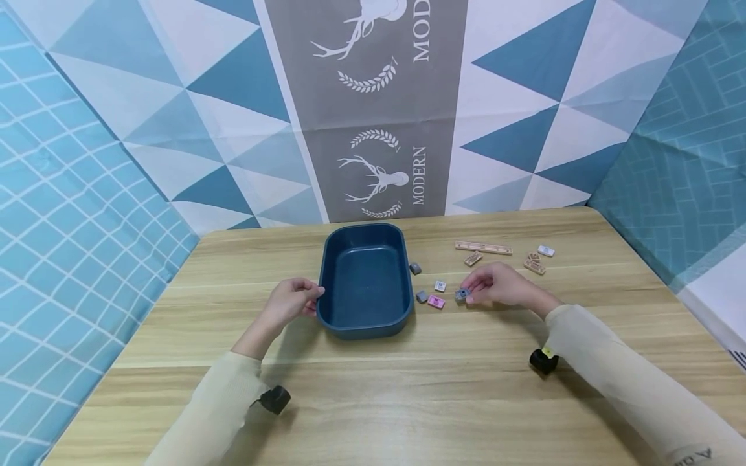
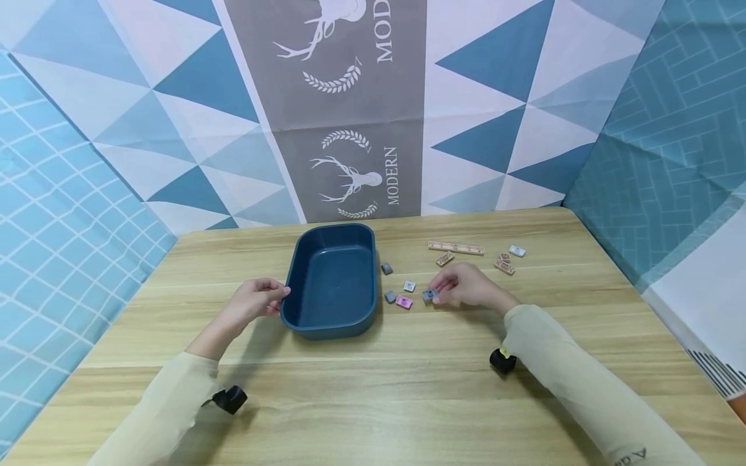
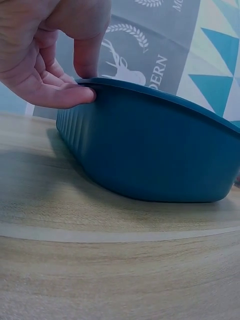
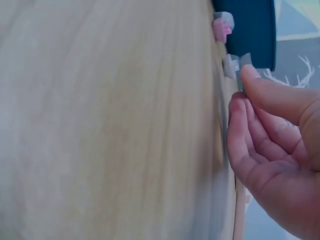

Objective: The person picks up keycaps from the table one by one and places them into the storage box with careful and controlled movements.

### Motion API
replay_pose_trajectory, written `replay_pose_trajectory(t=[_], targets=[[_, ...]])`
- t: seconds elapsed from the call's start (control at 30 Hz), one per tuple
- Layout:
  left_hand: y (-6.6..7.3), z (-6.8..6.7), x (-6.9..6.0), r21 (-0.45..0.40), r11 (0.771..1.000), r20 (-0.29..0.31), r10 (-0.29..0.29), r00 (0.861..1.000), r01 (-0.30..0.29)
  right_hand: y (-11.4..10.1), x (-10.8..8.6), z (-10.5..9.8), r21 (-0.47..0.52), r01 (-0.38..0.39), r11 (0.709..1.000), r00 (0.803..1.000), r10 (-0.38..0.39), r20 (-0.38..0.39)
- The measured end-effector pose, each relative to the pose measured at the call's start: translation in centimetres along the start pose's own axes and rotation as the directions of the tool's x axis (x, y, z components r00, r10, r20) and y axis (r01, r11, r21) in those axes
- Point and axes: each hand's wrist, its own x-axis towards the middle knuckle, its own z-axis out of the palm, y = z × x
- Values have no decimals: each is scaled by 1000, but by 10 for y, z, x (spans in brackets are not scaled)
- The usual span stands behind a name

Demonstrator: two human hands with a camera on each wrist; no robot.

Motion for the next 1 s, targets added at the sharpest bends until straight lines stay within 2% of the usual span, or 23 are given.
replay_pose_trajectory(t=[0.1,0.2,0.27,0.4,0.63,0.8,0.9,1.0], targets=[[0,0,0,10,1000,1,1,1000,-1,-1,-2,0,114,-73,991,997,74,-10],[-1,0,0,18,1000,-2,-3,1000,3,-3,-3,-2,262,-125,957,990,136,-25],[-1,0,0,20,1000,-3,-4,1000,4,-4,-4,-3,349,-128,928,988,149,-33],[1,0,-1,23,1000,-6,-2,1000,2,-6,-5,-5,449,-121,885,986,161,-51],[2,0,-1,29,1000,0,4,1000,-4,-7,-4,-5,497,-166,852,971,229,-68],[2,-1,1,23,1000,4,2,1000,-2,-8,-1,-4,563,-161,810,964,252,-87],[0,-1,2,4,1000,23,-6,1000,6,-10,-1,-4,562,-150,814,964,246,-99],[-2,-3,4,-27,999,46,-27,999,28,-13,-1,-6,509,-158,846,963,245,-108]])
